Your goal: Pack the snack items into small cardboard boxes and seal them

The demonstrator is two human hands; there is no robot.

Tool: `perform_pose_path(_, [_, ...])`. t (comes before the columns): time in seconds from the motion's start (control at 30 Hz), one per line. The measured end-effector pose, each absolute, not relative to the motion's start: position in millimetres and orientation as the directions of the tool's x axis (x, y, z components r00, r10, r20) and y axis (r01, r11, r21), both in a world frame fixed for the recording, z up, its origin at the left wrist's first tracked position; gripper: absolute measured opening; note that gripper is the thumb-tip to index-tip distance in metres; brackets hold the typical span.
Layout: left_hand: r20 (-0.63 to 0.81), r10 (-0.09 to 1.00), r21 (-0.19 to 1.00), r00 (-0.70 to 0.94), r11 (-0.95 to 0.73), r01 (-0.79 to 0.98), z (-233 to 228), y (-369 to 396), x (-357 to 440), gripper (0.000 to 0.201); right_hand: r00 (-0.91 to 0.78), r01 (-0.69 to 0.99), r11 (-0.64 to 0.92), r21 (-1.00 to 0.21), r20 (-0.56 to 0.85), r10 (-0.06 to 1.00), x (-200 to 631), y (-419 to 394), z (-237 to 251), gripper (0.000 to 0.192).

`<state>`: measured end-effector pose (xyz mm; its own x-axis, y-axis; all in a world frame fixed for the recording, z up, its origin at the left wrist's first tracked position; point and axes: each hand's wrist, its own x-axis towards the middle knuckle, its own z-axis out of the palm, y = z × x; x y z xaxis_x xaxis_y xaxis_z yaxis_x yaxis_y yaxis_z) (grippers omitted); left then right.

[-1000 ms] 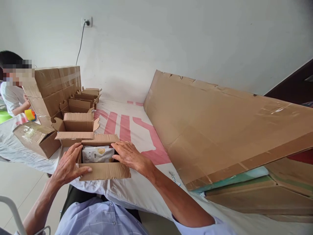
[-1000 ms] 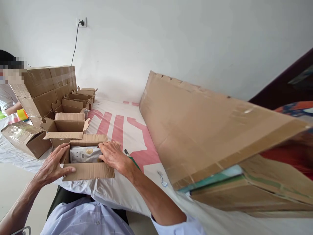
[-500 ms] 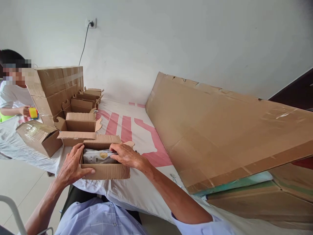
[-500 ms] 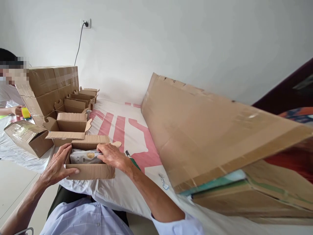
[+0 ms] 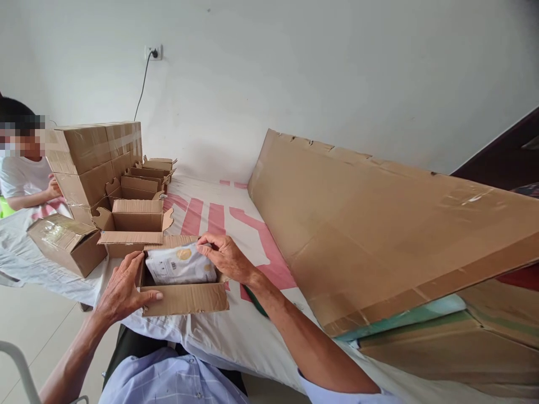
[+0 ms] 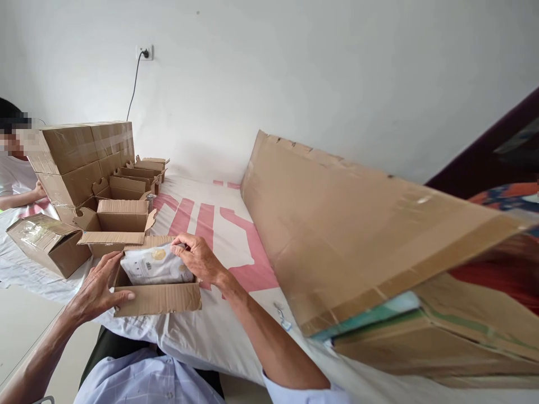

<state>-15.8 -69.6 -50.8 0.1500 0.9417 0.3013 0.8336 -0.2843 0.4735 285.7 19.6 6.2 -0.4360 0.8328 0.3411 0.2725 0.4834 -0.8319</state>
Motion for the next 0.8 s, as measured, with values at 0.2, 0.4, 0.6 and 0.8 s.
perform_pose_path(0.2, [0.388,0.917,0.403,0.090,-0.256,0.879,-33,-64,-10,0.090,-0.313,0.199,0.465,-0.863,0.394,0.864,291,22,39,0.031])
perform_pose_path(0.4, [0.542,0.836,0.313,0.084,-0.293,0.903,-18,-63,7,0.099,-0.245,0.203,0.500,-0.842,0.451,0.858,289,23,57,0.032])
perform_pose_path(0.6, [0.623,0.771,0.191,0.131,-0.312,0.930,-11,-59,48,0.121,-0.208,0.282,0.632,-0.721,0.597,0.774,265,15,78,0.024])
perform_pose_path(0.8, [0.696,0.710,0.399,-0.109,-0.256,0.880,-1,-40,77,0.110,-0.316,0.504,0.756,-0.418,0.726,0.611,205,-19,110,0.025])
